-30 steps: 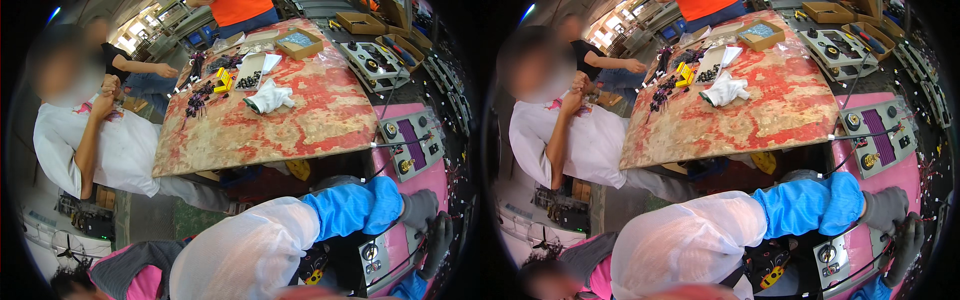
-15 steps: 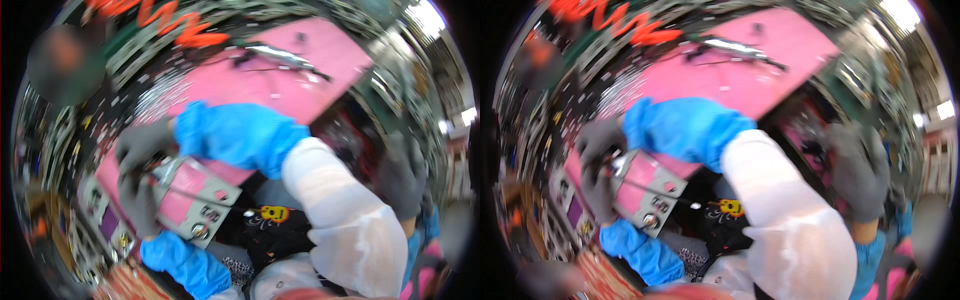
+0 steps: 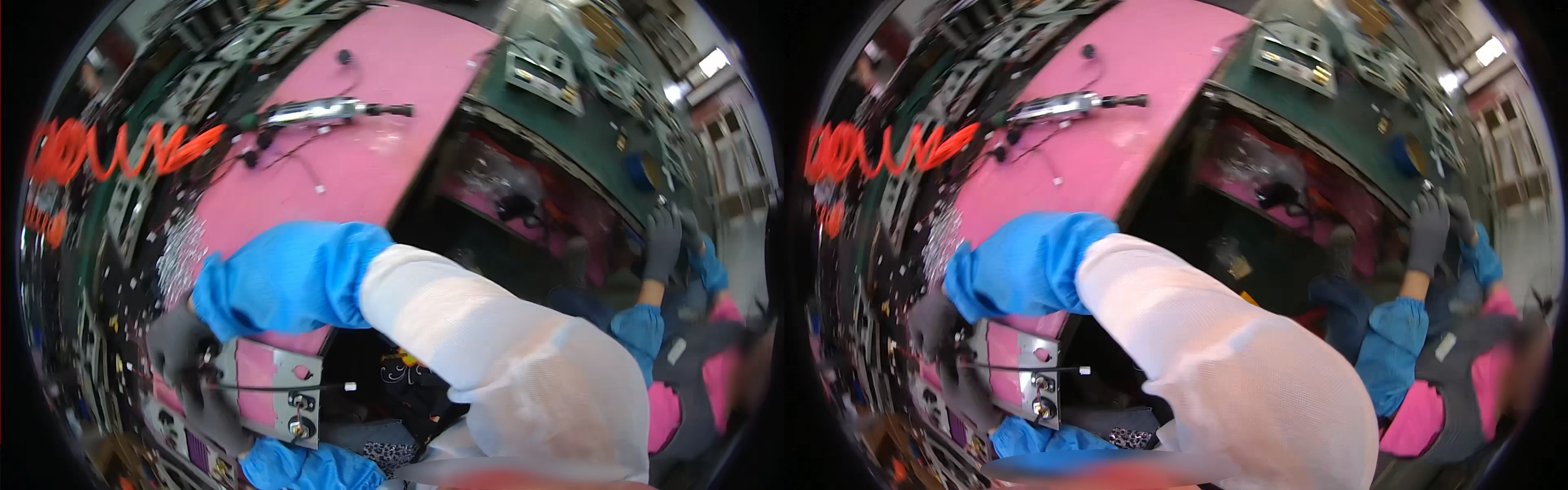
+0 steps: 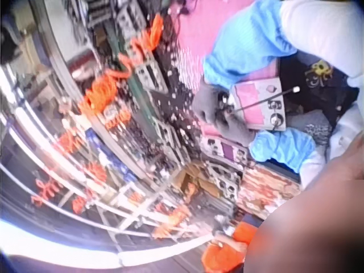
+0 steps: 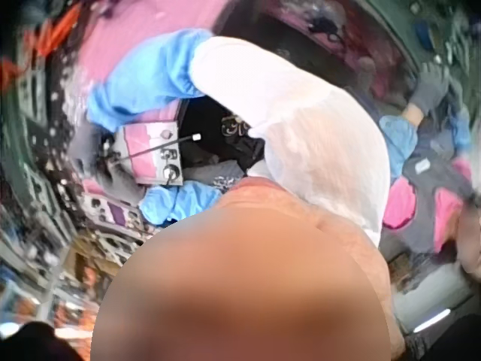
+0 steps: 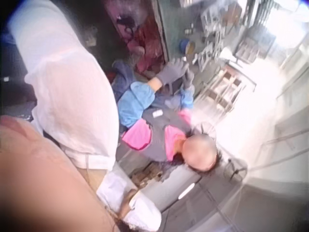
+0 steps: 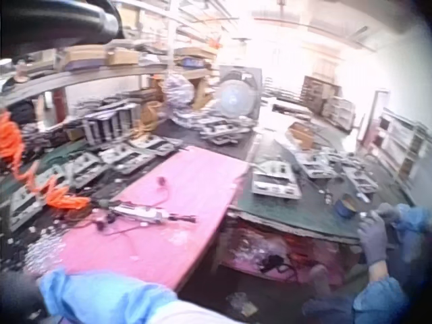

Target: Assemble internal wiring and components into an electronics control panel housing.

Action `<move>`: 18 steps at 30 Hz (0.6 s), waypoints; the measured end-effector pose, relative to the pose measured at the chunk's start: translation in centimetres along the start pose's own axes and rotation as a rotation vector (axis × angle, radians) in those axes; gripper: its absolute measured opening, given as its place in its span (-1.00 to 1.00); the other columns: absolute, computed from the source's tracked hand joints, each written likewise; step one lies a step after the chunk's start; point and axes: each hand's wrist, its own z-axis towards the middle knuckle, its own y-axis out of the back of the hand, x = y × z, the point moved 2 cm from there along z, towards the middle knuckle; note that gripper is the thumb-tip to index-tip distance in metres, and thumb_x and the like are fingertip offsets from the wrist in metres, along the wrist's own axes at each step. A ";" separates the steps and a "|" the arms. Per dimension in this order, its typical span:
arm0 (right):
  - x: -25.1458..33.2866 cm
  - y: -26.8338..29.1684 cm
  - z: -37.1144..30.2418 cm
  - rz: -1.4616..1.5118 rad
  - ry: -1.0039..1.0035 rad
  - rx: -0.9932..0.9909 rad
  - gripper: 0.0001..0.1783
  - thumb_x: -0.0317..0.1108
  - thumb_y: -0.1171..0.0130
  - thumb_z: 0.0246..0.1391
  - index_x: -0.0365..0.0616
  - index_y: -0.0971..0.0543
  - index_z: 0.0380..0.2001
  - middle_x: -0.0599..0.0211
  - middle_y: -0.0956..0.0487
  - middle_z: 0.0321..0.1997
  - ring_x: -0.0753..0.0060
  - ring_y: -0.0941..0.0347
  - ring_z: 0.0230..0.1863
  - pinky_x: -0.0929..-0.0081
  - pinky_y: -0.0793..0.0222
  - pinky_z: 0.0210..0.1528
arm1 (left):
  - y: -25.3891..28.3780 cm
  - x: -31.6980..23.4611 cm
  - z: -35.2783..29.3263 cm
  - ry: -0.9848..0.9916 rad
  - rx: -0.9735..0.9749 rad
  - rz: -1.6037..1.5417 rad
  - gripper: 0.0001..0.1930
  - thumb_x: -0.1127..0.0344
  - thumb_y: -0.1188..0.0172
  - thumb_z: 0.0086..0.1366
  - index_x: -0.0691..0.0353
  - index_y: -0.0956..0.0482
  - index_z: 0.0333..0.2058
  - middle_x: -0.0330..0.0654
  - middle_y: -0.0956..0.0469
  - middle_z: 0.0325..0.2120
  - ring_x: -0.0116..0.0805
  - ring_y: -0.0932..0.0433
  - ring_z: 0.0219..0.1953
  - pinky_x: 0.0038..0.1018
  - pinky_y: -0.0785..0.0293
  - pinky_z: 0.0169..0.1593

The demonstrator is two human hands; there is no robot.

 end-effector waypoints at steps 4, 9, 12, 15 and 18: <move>-6.6 7.1 -2.9 0.237 0.245 -0.279 -0.66 -0.11 -0.19 0.03 -0.20 -0.64 -0.35 0.32 -0.62 -0.45 0.54 -0.50 -0.41 0.49 -0.43 -0.36 | -6.7 0.6 3.2 -0.138 0.063 -0.347 -0.71 0.35 -0.11 0.16 0.40 -0.53 -0.18 -0.05 -0.51 -0.13 -0.22 -0.47 -0.05 -0.43 -0.35 0.03; -1.3 7.0 -1.5 0.375 0.015 -0.347 -0.62 -0.11 -0.02 0.23 -0.26 -0.58 -0.31 0.40 -0.53 -0.46 0.62 -0.41 -0.47 0.61 -0.38 -0.40 | -1.7 2.3 2.1 -0.151 -0.104 -0.129 -0.80 0.40 -0.22 0.08 0.26 -0.59 -0.28 -0.07 -0.50 -0.13 -0.18 -0.49 -0.06 -0.40 -0.46 -0.05; -0.6 7.9 -1.7 0.196 -0.039 -0.549 -0.67 -0.20 -0.06 0.18 -0.29 -0.59 -0.26 0.38 -0.56 -0.42 0.61 -0.43 -0.43 0.58 -0.40 -0.34 | -1.4 3.4 1.6 -0.093 -0.154 -0.137 -0.82 0.40 -0.23 0.06 0.23 -0.62 -0.30 -0.07 -0.51 -0.14 -0.18 -0.50 -0.06 -0.39 -0.46 -0.04; -1.7 10.7 -1.4 -0.678 -0.059 -0.598 -0.73 -0.27 -0.13 0.03 -0.08 -0.61 -0.19 0.16 -0.61 -0.29 0.24 -0.55 -0.24 0.39 -0.43 -0.13 | -1.2 2.9 1.1 -0.079 -0.201 -0.075 -0.83 0.39 -0.25 0.05 0.20 -0.65 -0.32 -0.09 -0.52 -0.15 -0.20 -0.50 -0.07 -0.40 -0.49 -0.07; -3.6 15.8 -1.0 -1.269 -0.292 -0.481 -0.53 -0.36 -0.14 -0.10 0.08 -0.48 -0.01 0.04 -0.50 -0.05 -0.01 -0.46 -0.05 0.13 -0.40 -0.04 | -1.7 2.0 1.3 -0.037 -0.177 -0.145 -0.82 0.41 -0.28 0.00 0.21 -0.65 -0.34 -0.12 -0.51 -0.15 -0.26 -0.51 -0.11 -0.42 -0.53 -0.14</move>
